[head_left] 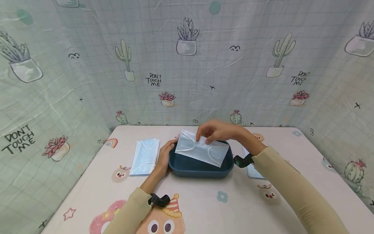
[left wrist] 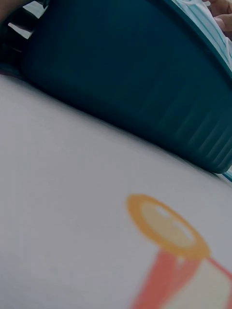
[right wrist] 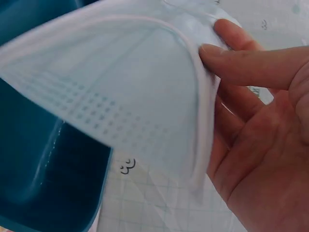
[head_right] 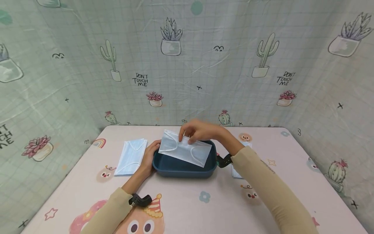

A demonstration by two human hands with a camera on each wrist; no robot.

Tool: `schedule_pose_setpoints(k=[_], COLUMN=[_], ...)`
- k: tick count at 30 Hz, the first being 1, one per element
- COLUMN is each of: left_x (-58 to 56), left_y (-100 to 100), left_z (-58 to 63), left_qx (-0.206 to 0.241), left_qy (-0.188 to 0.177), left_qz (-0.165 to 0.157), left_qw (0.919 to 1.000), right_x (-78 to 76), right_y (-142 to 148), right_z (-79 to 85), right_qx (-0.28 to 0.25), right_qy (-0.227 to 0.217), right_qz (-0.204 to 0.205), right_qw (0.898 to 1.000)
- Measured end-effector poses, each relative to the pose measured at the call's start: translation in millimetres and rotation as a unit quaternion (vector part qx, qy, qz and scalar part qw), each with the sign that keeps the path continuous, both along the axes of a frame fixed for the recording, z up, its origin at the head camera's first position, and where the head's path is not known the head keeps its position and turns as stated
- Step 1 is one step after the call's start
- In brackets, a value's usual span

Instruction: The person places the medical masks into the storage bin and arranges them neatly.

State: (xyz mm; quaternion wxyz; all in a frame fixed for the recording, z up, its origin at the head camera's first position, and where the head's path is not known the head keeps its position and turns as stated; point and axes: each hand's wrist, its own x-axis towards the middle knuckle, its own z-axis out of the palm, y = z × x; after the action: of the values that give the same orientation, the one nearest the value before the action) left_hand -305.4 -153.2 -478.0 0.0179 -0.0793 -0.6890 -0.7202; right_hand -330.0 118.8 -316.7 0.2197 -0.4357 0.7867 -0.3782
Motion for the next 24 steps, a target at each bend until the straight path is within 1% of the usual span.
schedule_pose_setpoints(k=[4,7,13,17,20,24], left_x=[1.1,1.3,0.9,0.2,0.1,0.5], left_y=[0,0,-1,-3,-3,-2], left_z=[0.7,1.3,1.5,0.4,0.1,0.2], left_qx=[0.008,0.003,0.003,0.009,0.003,0.001], left_qy=[-0.006,-0.01,-0.019,-0.023,-0.018,-0.013], left_qz=[-0.001,-0.001,0.007,-0.005,-0.012,-0.012], left_qw=[0.9999,1.0,0.9998,0.9997,0.9998,0.9998], right_x=[-4.8,-7.4,-9.0,-10.6,-12.0,-13.5], right_y=[-6,-10,-22,-29,-33,-35], right_z=[-3.9,-6.0,-8.8,-12.2,-15.4,-21.5], right_qx=[0.011,0.022,0.051,0.065,0.074,0.08], right_qy=[-0.035,-0.047,-0.055,-0.067,-0.08,-0.097], right_qz=[0.03,0.039,0.048,0.059,0.067,0.069], right_qw=[0.999,0.998,0.996,0.994,0.992,0.99])
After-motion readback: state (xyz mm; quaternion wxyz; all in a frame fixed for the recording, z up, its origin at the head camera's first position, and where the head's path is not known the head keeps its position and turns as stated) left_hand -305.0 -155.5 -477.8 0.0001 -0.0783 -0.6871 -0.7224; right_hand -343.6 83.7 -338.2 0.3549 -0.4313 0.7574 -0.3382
